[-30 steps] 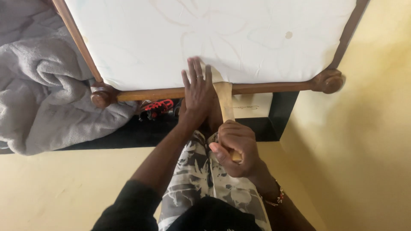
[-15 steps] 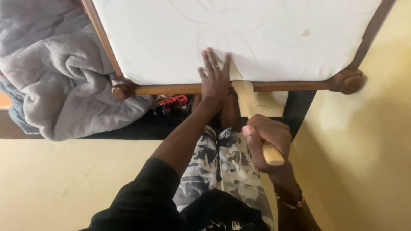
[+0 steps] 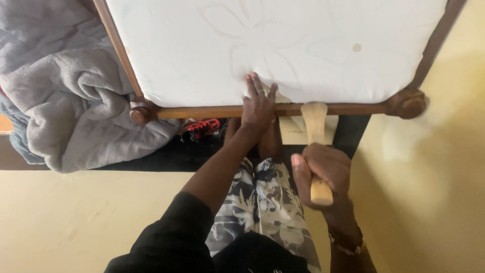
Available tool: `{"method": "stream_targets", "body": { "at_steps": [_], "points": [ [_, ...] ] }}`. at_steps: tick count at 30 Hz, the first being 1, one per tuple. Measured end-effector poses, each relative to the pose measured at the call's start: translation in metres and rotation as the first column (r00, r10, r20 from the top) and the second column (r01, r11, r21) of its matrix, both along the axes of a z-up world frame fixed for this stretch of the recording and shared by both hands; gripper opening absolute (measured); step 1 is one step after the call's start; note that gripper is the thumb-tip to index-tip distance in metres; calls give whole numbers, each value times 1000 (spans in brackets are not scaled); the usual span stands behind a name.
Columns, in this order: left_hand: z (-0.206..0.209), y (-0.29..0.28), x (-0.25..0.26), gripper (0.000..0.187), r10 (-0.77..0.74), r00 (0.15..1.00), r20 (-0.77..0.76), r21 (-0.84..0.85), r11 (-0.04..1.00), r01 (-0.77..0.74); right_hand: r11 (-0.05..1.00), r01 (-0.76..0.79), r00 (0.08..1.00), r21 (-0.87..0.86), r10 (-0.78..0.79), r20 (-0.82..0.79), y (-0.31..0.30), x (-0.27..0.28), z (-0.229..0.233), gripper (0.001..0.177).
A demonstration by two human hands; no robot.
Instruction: Fitting a wooden slat back into a bed frame.
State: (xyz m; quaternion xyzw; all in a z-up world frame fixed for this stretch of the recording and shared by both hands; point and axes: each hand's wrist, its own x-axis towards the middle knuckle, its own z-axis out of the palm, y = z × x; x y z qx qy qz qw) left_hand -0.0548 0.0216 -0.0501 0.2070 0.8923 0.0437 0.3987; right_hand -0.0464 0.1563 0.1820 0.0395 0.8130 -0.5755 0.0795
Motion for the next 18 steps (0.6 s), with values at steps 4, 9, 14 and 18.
{"method": "stream_targets", "body": {
  "at_steps": [4, 9, 14, 18],
  "points": [
    [18, 6, -12, 102, 9, 997, 73, -29, 1000, -7, 999, 54, 997, 10, -53, -55, 22, 9, -17, 34],
    [-3, 13, 9, 75, 84, 996, 12, -38, 996, -84, 986, 167, 986, 11, -167, -32, 12, 23, -10, 38],
    [3, 22, 8, 67, 94, 996, 4, -96, 991, -93, 987, 162, 964, -19, -162, -211, 8, 36, -48, 45],
    [-19, 17, 6, 67, 83, 994, -64, -75, 993, -88, 979, 204, 960, -12, -202, -192, 17, 22, -58, 48]
  ]
}}
